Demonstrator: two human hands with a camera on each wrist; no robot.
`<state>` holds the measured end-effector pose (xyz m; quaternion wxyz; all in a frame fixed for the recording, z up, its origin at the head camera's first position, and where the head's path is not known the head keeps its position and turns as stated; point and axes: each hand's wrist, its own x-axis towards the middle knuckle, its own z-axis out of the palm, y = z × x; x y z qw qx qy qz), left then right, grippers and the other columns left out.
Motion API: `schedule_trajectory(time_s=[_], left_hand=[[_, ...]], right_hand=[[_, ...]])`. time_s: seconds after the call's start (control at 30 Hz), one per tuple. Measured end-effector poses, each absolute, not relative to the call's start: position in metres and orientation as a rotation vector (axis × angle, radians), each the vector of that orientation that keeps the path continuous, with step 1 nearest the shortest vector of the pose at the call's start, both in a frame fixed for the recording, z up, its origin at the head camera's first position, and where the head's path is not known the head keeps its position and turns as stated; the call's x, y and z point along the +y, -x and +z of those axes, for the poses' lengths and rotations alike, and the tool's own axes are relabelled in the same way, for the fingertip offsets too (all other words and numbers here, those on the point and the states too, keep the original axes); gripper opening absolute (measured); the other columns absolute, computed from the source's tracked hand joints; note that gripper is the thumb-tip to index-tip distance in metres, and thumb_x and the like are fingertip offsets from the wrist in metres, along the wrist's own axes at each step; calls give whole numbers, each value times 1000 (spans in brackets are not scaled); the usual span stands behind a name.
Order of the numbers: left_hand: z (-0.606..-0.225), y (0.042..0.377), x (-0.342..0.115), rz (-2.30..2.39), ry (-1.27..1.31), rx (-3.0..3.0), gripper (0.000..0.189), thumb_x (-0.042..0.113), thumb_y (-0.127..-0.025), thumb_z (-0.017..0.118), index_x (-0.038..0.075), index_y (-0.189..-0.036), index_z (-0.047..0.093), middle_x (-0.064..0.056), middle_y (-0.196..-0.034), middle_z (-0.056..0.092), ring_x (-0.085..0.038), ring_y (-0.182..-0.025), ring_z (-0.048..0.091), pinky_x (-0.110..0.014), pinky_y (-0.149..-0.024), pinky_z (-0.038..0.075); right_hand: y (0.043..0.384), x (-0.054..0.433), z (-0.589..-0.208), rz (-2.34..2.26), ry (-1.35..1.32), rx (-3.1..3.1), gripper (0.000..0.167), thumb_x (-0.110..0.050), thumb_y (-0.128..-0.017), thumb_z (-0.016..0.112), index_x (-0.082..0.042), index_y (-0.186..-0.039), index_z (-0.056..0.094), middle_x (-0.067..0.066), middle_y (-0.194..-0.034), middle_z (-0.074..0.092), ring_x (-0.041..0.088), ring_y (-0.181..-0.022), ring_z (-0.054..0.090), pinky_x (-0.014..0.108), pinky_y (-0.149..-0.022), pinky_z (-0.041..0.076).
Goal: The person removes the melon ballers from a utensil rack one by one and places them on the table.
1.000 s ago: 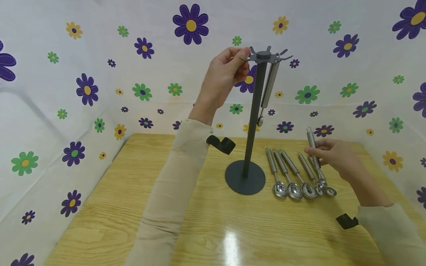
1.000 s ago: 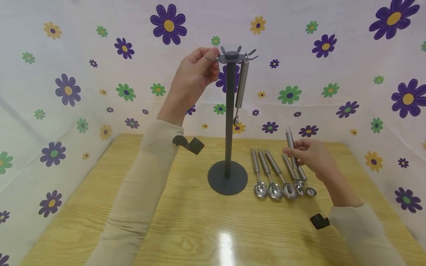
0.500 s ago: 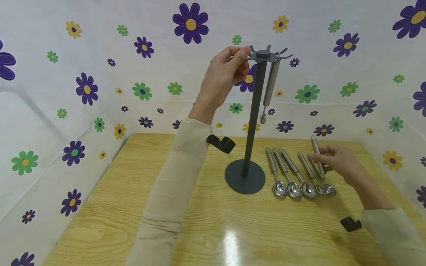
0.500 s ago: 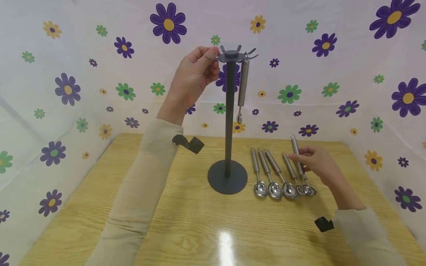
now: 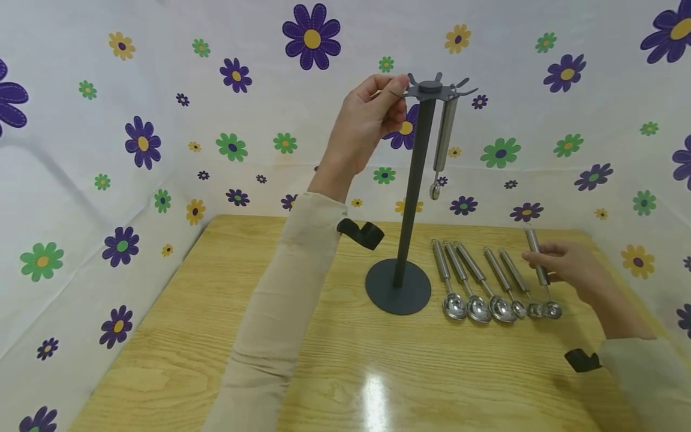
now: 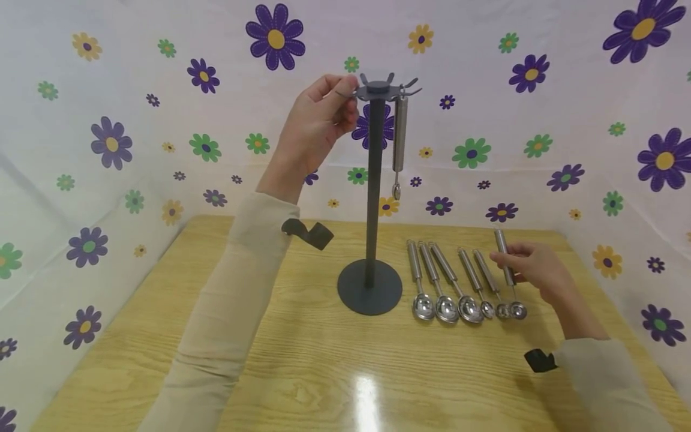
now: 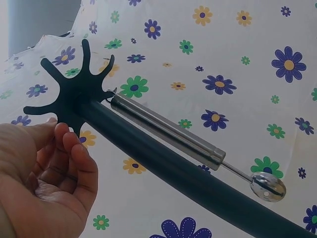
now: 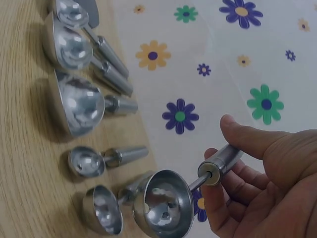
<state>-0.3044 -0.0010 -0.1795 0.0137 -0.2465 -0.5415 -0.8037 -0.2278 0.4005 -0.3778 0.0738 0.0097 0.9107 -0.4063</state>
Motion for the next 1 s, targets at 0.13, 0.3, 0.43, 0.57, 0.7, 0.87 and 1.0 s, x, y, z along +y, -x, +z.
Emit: schedule_trajectory(time_s=[0.13, 0.3, 0.43, 0.57, 0.7, 0.87, 1.0], left_hand=[[-180, 304, 1, -2496, 774, -1693, 8, 10, -106, 57, 5, -101, 60, -9, -83, 56, -17, -73, 52, -22, -69, 48], [-180, 305, 1, -2500, 766, -1688, 9, 10, -106, 57, 5, -100, 61, -9, -82, 56, -17, -72, 52, -23, -69, 48], [-181, 305, 0, -2511, 745, -1676, 8, 10, -106, 58, 5, -101, 61, -9, -82, 56, -17, -72, 53, -23, -69, 49], [-181, 304, 0, -2526, 734, -1661, 8, 10, -106, 58, 5, -102, 62, -8, -81, 57, -17, -71, 52, -22, -68, 48], [-180, 304, 1, -2530, 749, -1655, 9, 10, -106, 57, 5, -100, 61, -8, -80, 57, -16, -70, 52, -22, -67, 47], [-180, 303, 0, -2524, 758, -1653, 9, 9, -107, 56, 5, -100, 61, -8, -80, 57, -16, -71, 52, -22, -67, 48], [-181, 303, 0, -2521, 753, -1656, 8, 9, -107, 57, 5, -101, 61, -8, -81, 56, -17, -71, 52, -22, -68, 48]], right_hand=[[227, 412, -382, -1184, -76, 2716, 75, -43, -105, 60, 17, -145, 40, 23, -125, 67, 2, -93, 61, 29, -79, 57], [230, 424, -388, -1221, -113, 2694, 72, -43, -105, 61, 17, -141, 44, 11, -113, 71, 4, -90, 64, 25, -77, 57], [236, 429, -394, -1260, -125, 2682, 67, -40, -104, 63, 17, -136, 49, -2, -103, 71, 5, -87, 65, 24, -76, 57], [239, 431, -398, -1278, -132, 2659, 63, -37, -105, 63, 18, -133, 51, -5, -99, 70, 8, -85, 66, 25, -76, 58], [240, 432, -401, -1274, -136, 2642, 62, -35, -106, 62, 21, -131, 51, 0, -96, 70, 12, -83, 68, 27, -75, 59], [241, 433, -407, -1252, -117, 2631, 63, -35, -106, 61, 22, -131, 50, 5, -99, 69, 13, -83, 66, 28, -74, 59], [243, 434, -412, -1219, -129, 2645, 67, -37, -105, 63, 22, -134, 49, 12, -109, 68, 9, -86, 63, 26, -75, 58]])
